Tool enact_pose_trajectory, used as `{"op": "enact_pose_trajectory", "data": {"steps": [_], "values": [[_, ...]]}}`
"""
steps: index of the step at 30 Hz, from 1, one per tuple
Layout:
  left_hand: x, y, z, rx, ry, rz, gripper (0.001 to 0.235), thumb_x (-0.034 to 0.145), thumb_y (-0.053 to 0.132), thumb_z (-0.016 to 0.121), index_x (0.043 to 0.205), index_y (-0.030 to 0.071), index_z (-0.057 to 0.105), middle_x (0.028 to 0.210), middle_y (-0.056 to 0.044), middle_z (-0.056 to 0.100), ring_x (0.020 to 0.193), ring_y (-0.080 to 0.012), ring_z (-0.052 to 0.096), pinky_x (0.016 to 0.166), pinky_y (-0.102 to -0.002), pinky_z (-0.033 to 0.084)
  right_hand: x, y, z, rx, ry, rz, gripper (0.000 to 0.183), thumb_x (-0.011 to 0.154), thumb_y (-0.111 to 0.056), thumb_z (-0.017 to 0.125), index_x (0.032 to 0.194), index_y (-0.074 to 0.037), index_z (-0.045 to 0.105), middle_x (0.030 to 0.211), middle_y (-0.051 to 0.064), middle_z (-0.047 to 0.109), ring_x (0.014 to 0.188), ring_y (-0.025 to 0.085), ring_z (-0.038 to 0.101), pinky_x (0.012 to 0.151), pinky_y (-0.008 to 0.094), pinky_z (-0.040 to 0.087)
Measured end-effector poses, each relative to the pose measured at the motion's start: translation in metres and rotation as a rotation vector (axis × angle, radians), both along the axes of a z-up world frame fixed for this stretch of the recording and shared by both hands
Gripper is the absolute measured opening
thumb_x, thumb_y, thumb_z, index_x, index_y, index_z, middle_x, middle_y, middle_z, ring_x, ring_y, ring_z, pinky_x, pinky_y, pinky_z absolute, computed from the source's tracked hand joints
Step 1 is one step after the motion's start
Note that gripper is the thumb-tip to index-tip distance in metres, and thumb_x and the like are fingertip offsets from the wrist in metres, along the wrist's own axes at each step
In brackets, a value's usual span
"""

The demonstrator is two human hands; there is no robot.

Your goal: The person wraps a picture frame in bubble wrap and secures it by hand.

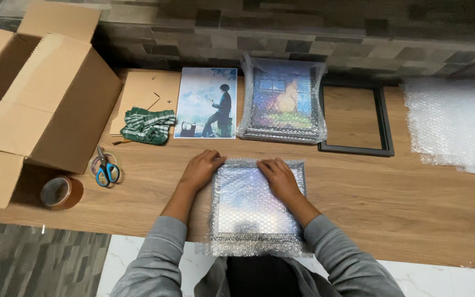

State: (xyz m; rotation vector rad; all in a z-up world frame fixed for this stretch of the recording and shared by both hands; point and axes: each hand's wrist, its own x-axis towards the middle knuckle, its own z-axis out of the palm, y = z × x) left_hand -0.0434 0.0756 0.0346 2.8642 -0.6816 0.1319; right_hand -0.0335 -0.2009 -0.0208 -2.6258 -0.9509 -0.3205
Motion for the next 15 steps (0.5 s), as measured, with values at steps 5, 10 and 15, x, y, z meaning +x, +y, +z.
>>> {"op": "enact_pose_trajectory", "data": {"steps": [5,10,15], "values": [[-0.008,-0.001,-0.017,-0.03,-0.074,-0.016,0.027,0.081,0.026,0.053,0.106,0.02,0.062,0.096,-0.004,0.056,0.093,-0.0225,0.056,0.081,-0.036,0.047,-0.003,0.001,0.008,-0.016,0.032,0.011,0.034,0.087,-0.012,0.044,0.118,-0.02,0.057,0.111,0.003,0.057,0.111,0.022,0.052,0.102,0.041,0.036],[-0.012,-0.044,-0.006,-0.07,-0.176,0.045,0.038,0.08,0.032,0.059,0.109,0.009,0.059,0.115,-0.013,0.055,0.119,-0.0311,0.046,0.102,-0.047,0.032,-0.002,0.001,0.004,-0.011,0.027,0.013,0.032,0.088,-0.012,0.044,0.116,-0.02,0.058,0.113,0.003,0.056,0.113,0.022,0.051,0.103,0.041,0.035],[-0.014,-0.079,-0.02,-0.09,0.007,-0.031,0.05,0.086,0.028,0.053,0.131,0.009,0.044,0.129,-0.018,0.046,0.127,-0.0349,0.039,0.106,-0.048,0.029,-0.001,0.0,-0.002,-0.011,0.025,0.007,0.031,0.089,-0.013,0.044,0.116,-0.021,0.058,0.114,0.002,0.056,0.113,0.021,0.05,0.102,0.039,0.037]]}}
